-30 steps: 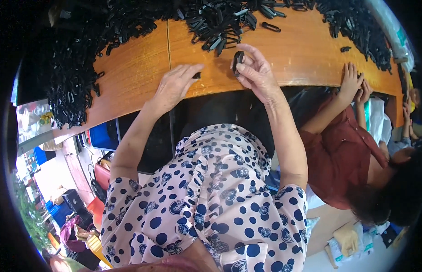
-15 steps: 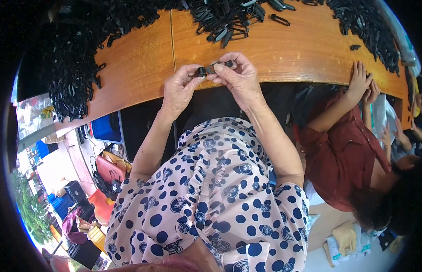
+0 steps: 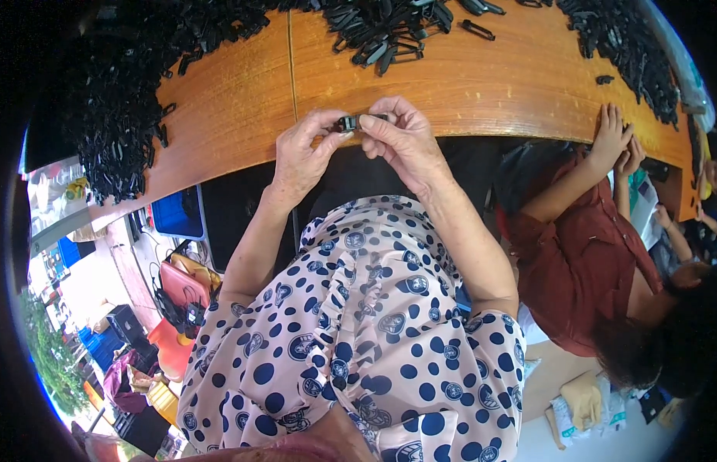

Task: The person repeatedly picks up plastic parts from piles on the table, joins the pieces together by hand, and drops the assembled components into a bin.

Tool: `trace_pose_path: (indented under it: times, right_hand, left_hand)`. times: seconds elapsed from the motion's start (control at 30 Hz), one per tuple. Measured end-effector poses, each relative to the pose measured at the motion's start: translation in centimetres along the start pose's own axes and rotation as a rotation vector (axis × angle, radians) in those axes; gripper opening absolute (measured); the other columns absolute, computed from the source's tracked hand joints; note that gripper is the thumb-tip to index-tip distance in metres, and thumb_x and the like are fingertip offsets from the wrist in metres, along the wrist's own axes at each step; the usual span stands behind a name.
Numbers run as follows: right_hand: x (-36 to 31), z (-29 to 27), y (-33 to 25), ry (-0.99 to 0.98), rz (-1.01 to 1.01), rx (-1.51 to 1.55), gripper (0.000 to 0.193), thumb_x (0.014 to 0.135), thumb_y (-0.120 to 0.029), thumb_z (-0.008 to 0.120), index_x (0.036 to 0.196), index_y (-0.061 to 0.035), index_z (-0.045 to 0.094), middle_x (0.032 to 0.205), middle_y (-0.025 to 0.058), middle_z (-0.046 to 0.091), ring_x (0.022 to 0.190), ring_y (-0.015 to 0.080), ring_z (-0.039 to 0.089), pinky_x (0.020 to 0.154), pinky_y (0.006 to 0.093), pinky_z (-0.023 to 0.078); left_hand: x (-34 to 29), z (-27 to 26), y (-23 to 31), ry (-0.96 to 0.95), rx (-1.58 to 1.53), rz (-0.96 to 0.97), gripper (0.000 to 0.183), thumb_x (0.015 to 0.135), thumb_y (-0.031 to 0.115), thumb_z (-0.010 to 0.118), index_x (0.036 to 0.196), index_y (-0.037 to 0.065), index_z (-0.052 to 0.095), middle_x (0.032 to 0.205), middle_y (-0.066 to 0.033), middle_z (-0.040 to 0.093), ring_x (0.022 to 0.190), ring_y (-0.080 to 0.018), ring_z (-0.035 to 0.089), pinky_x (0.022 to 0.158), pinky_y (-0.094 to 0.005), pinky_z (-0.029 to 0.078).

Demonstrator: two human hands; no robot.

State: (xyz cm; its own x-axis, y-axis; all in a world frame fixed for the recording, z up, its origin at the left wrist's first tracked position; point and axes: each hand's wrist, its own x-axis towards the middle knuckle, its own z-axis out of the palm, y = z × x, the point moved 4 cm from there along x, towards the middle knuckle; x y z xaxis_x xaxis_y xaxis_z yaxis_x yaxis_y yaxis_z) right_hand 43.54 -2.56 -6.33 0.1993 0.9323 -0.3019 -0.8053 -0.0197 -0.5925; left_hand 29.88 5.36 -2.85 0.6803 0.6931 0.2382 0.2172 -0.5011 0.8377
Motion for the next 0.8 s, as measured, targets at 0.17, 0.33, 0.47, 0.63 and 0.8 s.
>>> trace_pose_path:
  times: [0.17, 0.33, 0.47, 0.63, 0.8]
  right_hand:
    - [-0.4, 0.6, -1.3, -0.098, 0.171, -0.282, 0.013, 0.083, -0.006, 0.067, 0.090, -0.0060, 0.056, 0.070, 0.0000, 0.056, 0.052, 0.0060, 0.047, 0.044, 0.0182, 0.033]
    - [-0.3, 0.6, -2.3, -0.044, 0.232, -0.720, 0.016, 0.081, -0.012, 0.071, 0.087, -0.0070, 0.056, 0.069, -0.0012, 0.055, 0.052, 0.0033, 0.042, 0.042, 0.0178, 0.028]
    - [-0.6, 0.8, -1.8, -0.070, 0.346, -0.753, 0.018, 0.082, -0.016, 0.071, 0.085, -0.0076, 0.056, 0.070, -0.0003, 0.056, 0.052, 0.0034, 0.041, 0.042, 0.0172, 0.028]
    - [-0.5, 1.0, -0.8, -0.138, 0.567, -0.665, 0.023, 0.084, -0.025, 0.068, 0.091, -0.0081, 0.054, 0.071, 0.0015, 0.057, 0.052, 0.0060, 0.046, 0.040, 0.0169, 0.029]
    - [-1.0, 3.8, -0.1, -0.376, 0.497, -0.325, 0.053, 0.090, -0.042, 0.055, 0.124, -0.0038, 0.040, 0.090, 0.0084, 0.057, 0.073, 0.0161, 0.063, 0.045, 0.0190, 0.045]
  left_hand:
    - [-0.2, -0.9, 1.4, -0.013, 0.218, 0.222, 0.025, 0.071, 0.006, 0.071, 0.095, 0.006, 0.062, 0.085, -0.0095, 0.063, 0.077, -0.0253, 0.062, 0.067, -0.0316, 0.050]
    - [-0.9, -1.3, 2.3, -0.027, 0.292, 0.350, 0.028, 0.068, 0.005, 0.071, 0.094, 0.003, 0.061, 0.085, -0.0089, 0.063, 0.077, -0.0255, 0.060, 0.067, -0.0322, 0.050]
    - [-0.8, -1.8, 2.7, -0.081, 0.310, 0.376, 0.026, 0.069, 0.005, 0.070, 0.093, 0.002, 0.060, 0.083, -0.0088, 0.063, 0.076, -0.0260, 0.059, 0.066, -0.0328, 0.050]
    - [-1.0, -2.5, 2.3, -0.148, 0.191, 0.206, 0.024, 0.071, 0.004, 0.069, 0.094, 0.001, 0.061, 0.081, -0.0102, 0.062, 0.075, -0.0247, 0.060, 0.065, -0.0315, 0.050]
    - [-0.9, -1.8, 1.3, -0.041, -0.638, -0.196, 0.018, 0.080, -0.002, 0.065, 0.097, -0.003, 0.061, 0.108, -0.0073, 0.056, 0.088, -0.0162, 0.059, 0.080, -0.0259, 0.048]
